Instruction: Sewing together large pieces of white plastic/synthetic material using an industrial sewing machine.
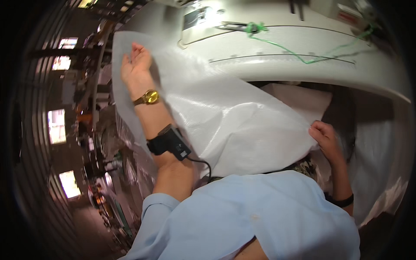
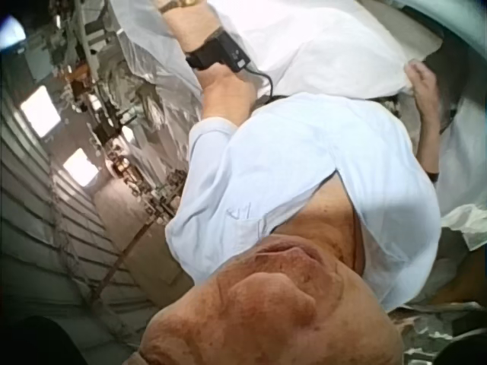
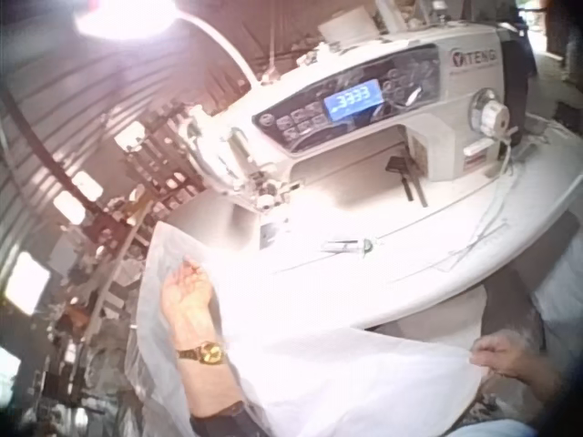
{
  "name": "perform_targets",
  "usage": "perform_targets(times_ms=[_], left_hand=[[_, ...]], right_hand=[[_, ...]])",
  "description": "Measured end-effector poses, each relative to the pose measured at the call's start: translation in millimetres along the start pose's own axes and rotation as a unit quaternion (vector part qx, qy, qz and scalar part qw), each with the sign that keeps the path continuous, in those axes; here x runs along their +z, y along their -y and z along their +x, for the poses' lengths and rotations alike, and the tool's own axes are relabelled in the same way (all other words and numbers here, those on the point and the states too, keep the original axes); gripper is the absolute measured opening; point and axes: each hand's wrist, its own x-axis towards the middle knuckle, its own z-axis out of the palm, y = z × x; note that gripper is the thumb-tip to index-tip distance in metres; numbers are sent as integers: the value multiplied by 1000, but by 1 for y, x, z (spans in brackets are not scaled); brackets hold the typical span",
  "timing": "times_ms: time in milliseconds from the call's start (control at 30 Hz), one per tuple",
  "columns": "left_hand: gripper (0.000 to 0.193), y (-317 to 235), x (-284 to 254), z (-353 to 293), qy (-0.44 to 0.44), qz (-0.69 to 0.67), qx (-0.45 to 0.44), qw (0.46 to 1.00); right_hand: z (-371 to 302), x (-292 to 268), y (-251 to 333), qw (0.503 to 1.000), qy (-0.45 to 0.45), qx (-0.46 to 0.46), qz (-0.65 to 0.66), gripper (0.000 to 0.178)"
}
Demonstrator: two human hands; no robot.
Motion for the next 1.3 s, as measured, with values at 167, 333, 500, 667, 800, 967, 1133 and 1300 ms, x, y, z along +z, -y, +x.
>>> perform_targets(times_ms=[167, 333, 500, 667, 800, 967, 1133, 1300], left_hand=[[21, -10, -34, 31, 177, 265, -50, 947], [29, -32, -31, 49, 100, 284, -4, 954], [34, -29, -20, 36, 125, 336, 14, 933], [38, -47, -19, 38, 76, 418, 35, 905], [36, -163, -27, 101, 207, 462, -100, 856], [35, -162, -30, 57, 44, 496, 63, 865], [33, -210, -51, 59, -16, 558, 118, 821], [32, -281, -66, 62, -86, 528, 179, 826]], right_hand=[[6, -5, -16, 998, -24, -32, 57, 23], [-11, -41, -103, 945, -268, 34, 183, 31], [-74, -87, -236, 863, -432, 240, -104, 27], [-92, -80, -288, 858, -283, 316, -290, 21], [-80, -57, -296, 811, -188, 374, -409, 33], [-92, -66, -303, 749, -129, 480, -438, 49], [-81, -70, -316, 758, -121, 464, -442, 53], [-63, -75, -322, 749, -84, 482, -448, 61]])
